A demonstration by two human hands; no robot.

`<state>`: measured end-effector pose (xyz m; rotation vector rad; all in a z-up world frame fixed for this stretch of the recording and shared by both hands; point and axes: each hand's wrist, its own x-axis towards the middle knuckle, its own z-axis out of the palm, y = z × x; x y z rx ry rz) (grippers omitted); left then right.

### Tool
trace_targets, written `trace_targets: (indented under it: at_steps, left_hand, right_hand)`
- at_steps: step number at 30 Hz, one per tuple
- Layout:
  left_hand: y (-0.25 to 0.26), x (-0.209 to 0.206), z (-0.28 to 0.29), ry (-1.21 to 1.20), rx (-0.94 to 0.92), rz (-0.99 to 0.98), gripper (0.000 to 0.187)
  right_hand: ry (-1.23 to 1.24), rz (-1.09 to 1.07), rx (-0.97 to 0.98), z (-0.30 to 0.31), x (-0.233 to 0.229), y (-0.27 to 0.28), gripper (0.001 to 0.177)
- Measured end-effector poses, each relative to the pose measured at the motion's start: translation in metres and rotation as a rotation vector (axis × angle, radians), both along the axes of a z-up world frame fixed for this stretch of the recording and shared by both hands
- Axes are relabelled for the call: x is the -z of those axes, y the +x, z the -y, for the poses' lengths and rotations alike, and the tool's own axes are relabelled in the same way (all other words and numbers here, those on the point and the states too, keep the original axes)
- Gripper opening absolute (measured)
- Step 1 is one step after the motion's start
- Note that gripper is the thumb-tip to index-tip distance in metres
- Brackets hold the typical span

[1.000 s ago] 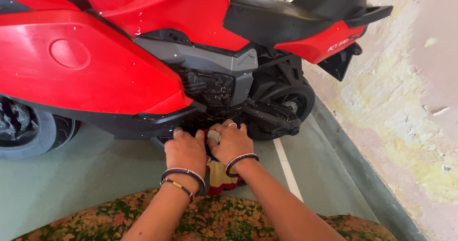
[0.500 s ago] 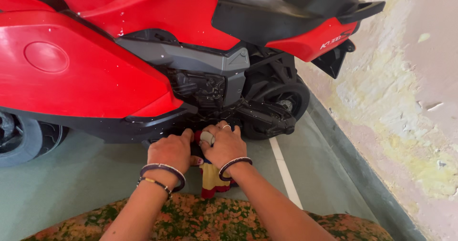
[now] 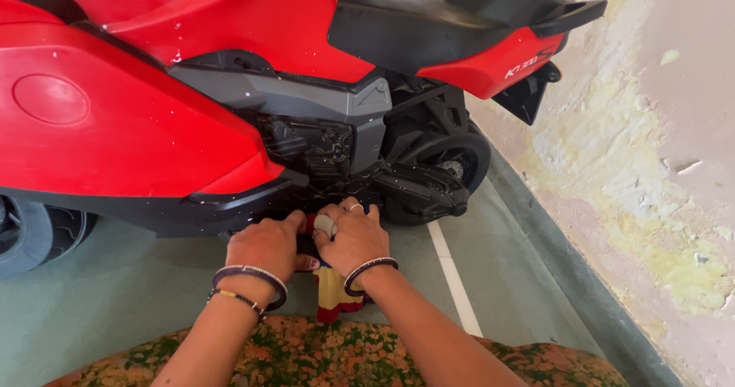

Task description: The person wipes the red motorcycle with a striped cloth, covering the fuel tank, handlebars, front fairing, and lower engine area. The person uses both hands to rub and dry the surfaces.

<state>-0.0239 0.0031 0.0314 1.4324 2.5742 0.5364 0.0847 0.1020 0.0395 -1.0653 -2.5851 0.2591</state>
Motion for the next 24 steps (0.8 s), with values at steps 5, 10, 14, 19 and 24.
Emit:
trace_targets:
  at_steps: [5,10,14,19,24]
  left_hand:
    - [0.002,0.002,0.002,0.026,-0.006,-0.033,0.065]
    - [0.001,0.003,0.001,0.031,-0.019,-0.015,0.069]
    - [0.001,0.008,-0.001,0.076,-0.019,-0.046,0.065]
    - [0.001,0.011,0.0,0.096,-0.014,-0.053,0.066]
    - [-0.004,0.011,0.009,0.195,-0.013,0.04,0.071]
  right_hand:
    - [0.013,-0.01,-0.005,0.0,0.004,0.001,0.039]
    - [0.028,0.004,-0.01,-0.002,0.003,0.0,0.036]
    - [0.022,0.002,-0.003,0.0,0.004,0.0,0.037]
    - [0.009,0.016,0.008,0.001,0.001,0.0,0.038]
    - [-0.04,0.008,0.066,0.006,-0.003,-0.005,0.052]
